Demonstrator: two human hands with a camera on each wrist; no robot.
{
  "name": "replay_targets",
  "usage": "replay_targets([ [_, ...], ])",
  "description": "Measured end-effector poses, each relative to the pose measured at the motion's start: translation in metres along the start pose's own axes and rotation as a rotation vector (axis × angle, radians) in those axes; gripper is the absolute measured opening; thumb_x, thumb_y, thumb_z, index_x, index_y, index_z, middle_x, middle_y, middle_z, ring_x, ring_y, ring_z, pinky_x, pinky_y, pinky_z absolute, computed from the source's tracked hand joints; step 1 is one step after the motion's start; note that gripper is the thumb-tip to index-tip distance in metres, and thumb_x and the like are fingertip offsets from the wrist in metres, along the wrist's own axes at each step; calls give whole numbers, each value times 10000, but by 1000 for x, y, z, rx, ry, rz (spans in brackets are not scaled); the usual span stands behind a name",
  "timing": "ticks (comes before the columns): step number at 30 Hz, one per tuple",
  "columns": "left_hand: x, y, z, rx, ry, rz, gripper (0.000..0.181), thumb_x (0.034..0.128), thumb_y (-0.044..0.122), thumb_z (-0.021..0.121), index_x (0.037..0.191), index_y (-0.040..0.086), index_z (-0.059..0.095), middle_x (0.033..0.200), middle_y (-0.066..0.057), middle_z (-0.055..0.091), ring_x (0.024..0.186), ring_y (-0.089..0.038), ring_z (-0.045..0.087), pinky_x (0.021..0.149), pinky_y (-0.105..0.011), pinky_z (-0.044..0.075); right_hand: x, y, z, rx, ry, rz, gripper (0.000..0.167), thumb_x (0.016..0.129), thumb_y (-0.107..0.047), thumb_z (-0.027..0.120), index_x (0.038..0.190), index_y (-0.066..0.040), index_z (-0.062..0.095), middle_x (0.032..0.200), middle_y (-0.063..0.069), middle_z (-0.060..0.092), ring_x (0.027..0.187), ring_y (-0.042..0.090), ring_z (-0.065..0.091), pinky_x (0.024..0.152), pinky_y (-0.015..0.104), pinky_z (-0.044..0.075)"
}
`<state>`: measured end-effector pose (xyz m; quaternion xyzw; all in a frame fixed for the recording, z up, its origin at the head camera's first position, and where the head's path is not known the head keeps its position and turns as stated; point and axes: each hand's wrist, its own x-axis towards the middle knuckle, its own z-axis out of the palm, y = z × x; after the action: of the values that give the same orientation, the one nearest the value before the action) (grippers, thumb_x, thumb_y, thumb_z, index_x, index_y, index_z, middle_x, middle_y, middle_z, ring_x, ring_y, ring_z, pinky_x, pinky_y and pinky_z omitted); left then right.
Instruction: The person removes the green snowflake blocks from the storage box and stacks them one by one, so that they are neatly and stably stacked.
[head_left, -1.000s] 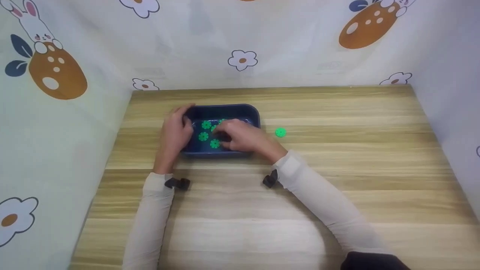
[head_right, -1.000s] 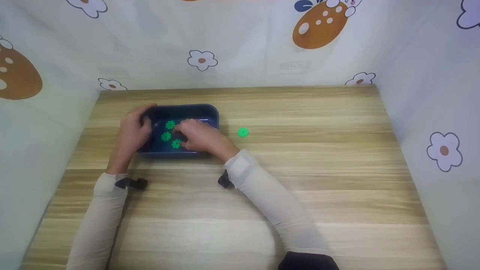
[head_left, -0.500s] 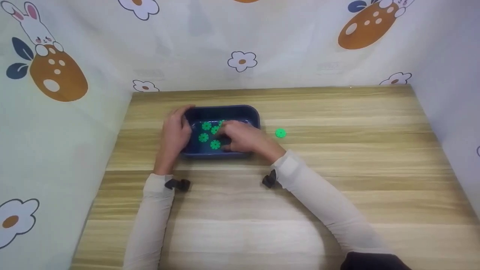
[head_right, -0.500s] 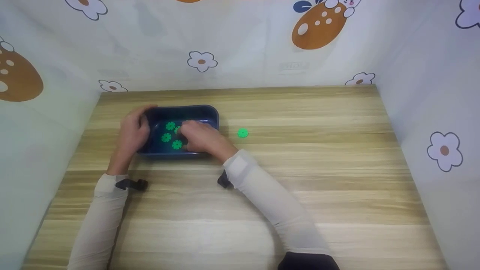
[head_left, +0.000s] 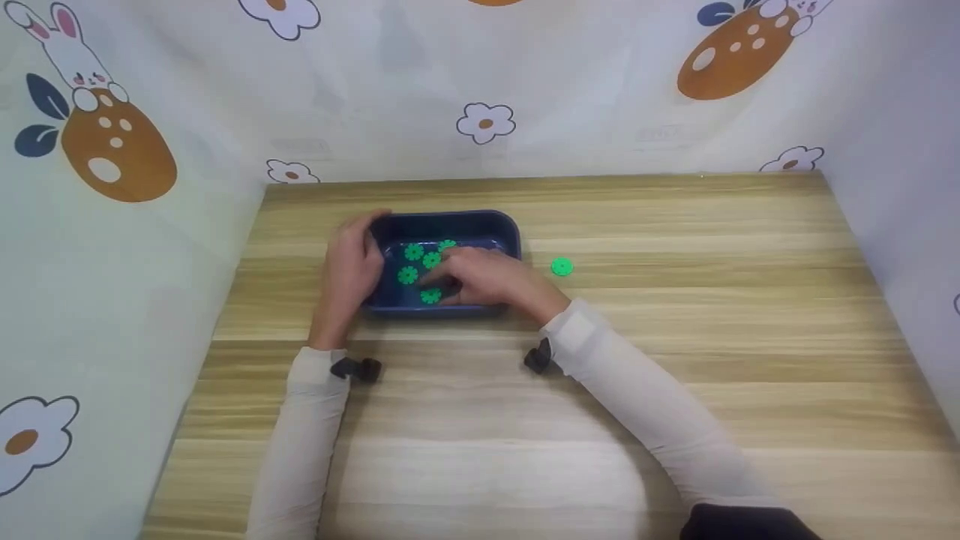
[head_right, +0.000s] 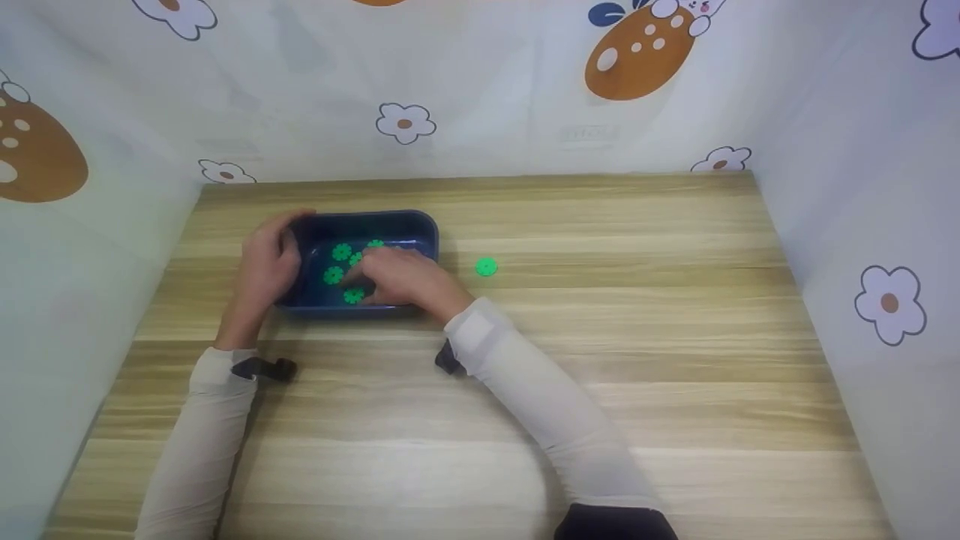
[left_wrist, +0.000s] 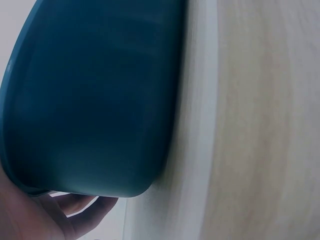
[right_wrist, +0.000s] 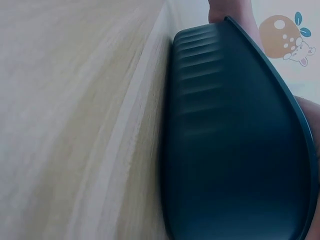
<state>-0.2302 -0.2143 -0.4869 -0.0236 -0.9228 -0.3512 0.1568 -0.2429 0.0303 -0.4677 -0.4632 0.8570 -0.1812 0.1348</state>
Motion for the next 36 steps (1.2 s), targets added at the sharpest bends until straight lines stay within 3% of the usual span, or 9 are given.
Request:
replay_targets([
  [10,0,0,0,4,-16,-16,466,1049,-6,436,1403,116,714,1449,-152,701,1401,-354,616,1221,-535,447,3,2,0,69,6,8,214,933,-171,842,1103,-57,779,1052,114,751,968,247,682,888,409,590],
  [18,-1,2,0,5,-25,-32,469,1054,4,435,1420,124,703,1463,-151,690,1412,-347,606,1224,-528,446,2,3,-1,71,9,63,188,913,-180,834,1065,-83,782,1020,70,783,960,216,715,883,389,611],
  [27,-1,3,-1,9,-42,-56,473,1067,26,420,1436,145,692,1484,-126,680,1437,-320,593,1234,-524,436,-4,2,-1,74,129,84,369,932,-247,791,1258,-75,772,1184,97,734,1058,230,669,948,390,595],
  [32,-1,3,-2,2,-42,-56,473,1064,22,428,1433,148,695,1481,-127,681,1434,-322,593,1239,-519,430,-8,1,1,102,230,94,359,944,-239,777,1261,-71,752,1200,85,662,1031,202,649,927,354,597],
  [36,-1,4,-3,-10,-47,-59,467,1063,13,438,1433,136,695,1477,-128,684,1431,-314,597,1234,-512,440,-9,1,3,109,331,43,329,953,-209,778,1255,-86,738,1201,66,645,1005,178,638,899,333,590],
])
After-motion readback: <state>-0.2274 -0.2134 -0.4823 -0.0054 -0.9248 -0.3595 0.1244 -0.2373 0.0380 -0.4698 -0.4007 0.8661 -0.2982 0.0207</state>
